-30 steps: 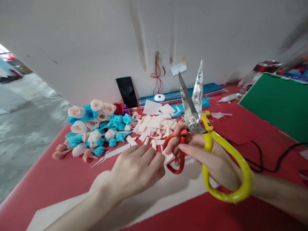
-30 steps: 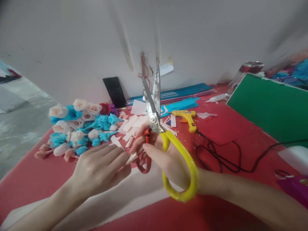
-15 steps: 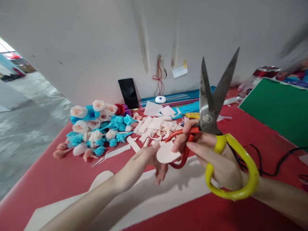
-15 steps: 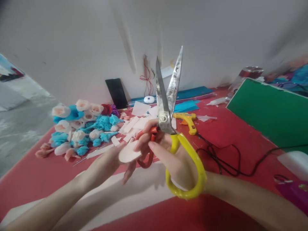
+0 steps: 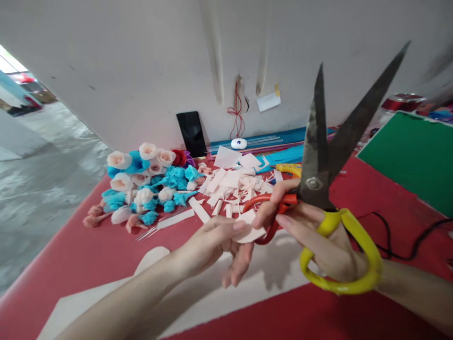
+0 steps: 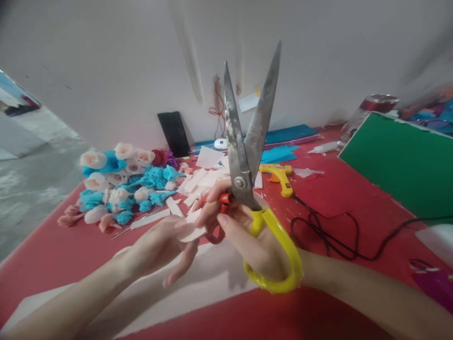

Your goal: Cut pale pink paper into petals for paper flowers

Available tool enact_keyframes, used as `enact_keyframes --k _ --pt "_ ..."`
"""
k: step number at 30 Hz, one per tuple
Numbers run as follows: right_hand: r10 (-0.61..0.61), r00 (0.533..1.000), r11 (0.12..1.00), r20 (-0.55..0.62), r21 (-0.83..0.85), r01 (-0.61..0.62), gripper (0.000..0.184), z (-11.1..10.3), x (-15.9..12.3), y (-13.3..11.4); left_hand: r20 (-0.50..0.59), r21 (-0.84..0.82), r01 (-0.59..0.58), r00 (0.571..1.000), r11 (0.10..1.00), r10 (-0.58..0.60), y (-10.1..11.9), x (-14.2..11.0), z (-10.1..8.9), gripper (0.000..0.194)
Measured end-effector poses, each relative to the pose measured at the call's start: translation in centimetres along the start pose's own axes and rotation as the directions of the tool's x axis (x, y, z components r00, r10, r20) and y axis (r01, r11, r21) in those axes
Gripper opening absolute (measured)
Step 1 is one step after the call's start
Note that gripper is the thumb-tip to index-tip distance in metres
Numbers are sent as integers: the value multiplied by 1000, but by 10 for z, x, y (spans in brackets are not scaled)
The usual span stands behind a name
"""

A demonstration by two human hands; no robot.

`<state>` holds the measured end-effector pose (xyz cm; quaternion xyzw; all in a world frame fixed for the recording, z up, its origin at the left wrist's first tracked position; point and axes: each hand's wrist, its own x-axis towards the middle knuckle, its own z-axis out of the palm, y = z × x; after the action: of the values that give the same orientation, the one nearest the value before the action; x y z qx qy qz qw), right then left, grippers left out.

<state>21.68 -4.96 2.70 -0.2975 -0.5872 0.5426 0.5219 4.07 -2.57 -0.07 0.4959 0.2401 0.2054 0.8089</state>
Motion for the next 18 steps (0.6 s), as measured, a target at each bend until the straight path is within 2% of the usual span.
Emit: enact_keyframes --k 4,7,11,15,18 --pt "28 999 998 45 50 -30 10 -2 0 -1 -80 35 -31 996 999 34 1 -1 3 44" --pt "21 998 990 59 139 -29 17 -4 -1 1 -71 0 -55 996 998 55 1 -1 4 48" --pt "43 996 973 79 222 -60 17 -6 -3 7 -28 -60 -71 997 996 70 -1 0 4 45" --pt "65 993 972 99 219 -86 17 -9 -5 12 8 -137 -87 996 987 89 -5 0 3 41" --pt "84 993 970 87 220 -102 20 -10 -5 13 -31 -169 -93 996 981 89 -7 0 4 40"
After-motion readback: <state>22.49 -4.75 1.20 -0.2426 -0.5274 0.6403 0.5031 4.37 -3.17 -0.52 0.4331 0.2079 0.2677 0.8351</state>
